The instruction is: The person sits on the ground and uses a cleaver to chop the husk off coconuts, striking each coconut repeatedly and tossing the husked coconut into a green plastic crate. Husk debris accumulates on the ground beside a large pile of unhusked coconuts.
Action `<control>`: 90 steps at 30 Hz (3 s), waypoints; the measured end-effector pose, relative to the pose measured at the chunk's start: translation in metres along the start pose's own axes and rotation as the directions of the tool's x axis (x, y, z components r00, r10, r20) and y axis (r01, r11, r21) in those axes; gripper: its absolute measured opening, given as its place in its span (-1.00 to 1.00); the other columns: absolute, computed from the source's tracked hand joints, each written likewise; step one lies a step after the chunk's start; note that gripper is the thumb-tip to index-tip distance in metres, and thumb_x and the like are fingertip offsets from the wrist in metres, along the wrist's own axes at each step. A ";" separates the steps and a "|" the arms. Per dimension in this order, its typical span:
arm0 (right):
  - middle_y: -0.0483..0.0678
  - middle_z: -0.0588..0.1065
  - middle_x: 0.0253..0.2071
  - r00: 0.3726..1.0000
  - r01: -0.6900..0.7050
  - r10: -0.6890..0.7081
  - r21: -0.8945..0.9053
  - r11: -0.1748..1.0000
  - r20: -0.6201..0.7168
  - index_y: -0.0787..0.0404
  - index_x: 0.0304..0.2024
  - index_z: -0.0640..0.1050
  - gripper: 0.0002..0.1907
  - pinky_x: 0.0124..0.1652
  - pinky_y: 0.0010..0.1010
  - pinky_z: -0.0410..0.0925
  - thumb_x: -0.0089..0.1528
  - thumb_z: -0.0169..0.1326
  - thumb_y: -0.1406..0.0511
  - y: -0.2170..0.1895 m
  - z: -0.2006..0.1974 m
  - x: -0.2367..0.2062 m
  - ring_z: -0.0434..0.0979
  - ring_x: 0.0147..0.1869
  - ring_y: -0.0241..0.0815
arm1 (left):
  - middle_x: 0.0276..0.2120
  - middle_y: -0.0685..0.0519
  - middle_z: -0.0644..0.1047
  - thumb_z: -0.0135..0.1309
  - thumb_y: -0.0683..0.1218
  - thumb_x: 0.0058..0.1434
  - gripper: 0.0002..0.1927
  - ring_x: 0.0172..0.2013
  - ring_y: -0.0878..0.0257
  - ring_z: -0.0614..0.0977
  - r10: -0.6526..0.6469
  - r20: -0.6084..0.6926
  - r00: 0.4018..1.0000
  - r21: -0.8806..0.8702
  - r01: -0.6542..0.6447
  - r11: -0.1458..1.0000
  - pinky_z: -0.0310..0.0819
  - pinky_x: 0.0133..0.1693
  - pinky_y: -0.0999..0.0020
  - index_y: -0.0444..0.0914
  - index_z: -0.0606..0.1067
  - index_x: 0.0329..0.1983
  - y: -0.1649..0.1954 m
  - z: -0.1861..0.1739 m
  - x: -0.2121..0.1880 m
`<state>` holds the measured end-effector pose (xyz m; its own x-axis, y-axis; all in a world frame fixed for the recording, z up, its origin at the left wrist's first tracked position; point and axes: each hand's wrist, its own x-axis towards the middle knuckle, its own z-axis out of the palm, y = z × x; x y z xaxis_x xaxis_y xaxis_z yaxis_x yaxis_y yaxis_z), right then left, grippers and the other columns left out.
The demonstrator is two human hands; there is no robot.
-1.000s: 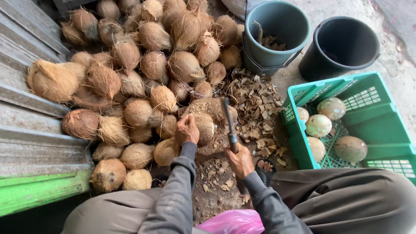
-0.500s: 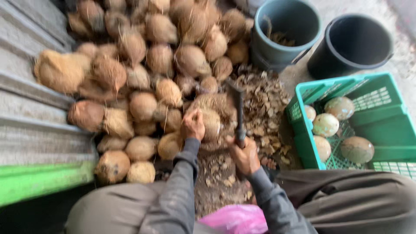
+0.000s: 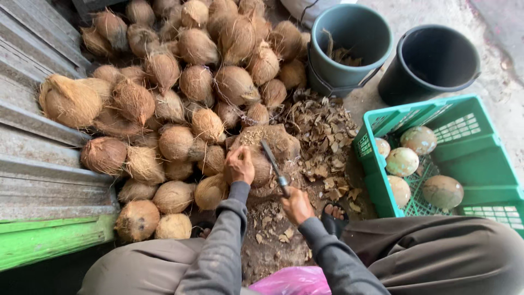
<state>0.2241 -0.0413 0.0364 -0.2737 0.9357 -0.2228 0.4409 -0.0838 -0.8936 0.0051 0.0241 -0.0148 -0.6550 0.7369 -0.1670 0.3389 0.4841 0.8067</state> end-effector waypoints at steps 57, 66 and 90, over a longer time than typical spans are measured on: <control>-0.22 0.36 -0.55 0.987 -0.093 0.137 0.392 0.915 -0.087 0.17 -0.27 0.60 -0.84 -0.53 -0.45 0.20 0.32 0.14 0.22 -0.041 0.005 -0.015 0.29 -0.52 -0.40 | -0.34 0.04 0.60 -0.01 0.26 0.25 -0.62 -0.36 0.11 0.53 -0.270 0.085 0.959 0.271 0.238 0.933 0.35 -0.30 0.16 -0.03 0.67 -0.29 0.028 -0.023 0.020; -0.17 0.40 -0.53 0.992 -0.071 0.096 0.265 0.962 -0.084 0.21 -0.35 0.55 -0.80 -0.51 -0.43 0.23 0.32 0.15 0.24 -0.033 0.012 -0.013 0.30 -0.50 -0.38 | -0.50 0.09 0.56 -0.06 0.26 0.39 -0.52 -0.44 0.21 0.52 -0.380 0.139 0.915 0.224 0.344 0.912 0.35 -0.33 0.23 -0.12 0.60 -0.45 0.030 -0.020 0.021; -0.17 0.28 -0.71 0.885 -0.452 0.384 0.283 0.846 0.263 0.19 -0.44 0.37 -0.68 -0.69 -0.38 0.12 0.29 0.16 0.19 -0.010 -0.004 -0.005 0.22 -0.73 -0.31 | 0.19 -0.13 0.47 0.01 0.37 0.16 -0.29 0.05 -0.03 0.58 -0.195 0.247 0.949 -0.084 0.222 0.972 0.59 -0.05 -0.01 -0.05 0.44 0.29 0.005 -0.040 -0.012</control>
<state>0.2247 -0.0437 0.0480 -0.2979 0.7053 -0.6433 0.2552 -0.5905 -0.7656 -0.0125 -0.0011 0.0144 -0.5212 0.7214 -0.4560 0.1276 0.5942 0.7941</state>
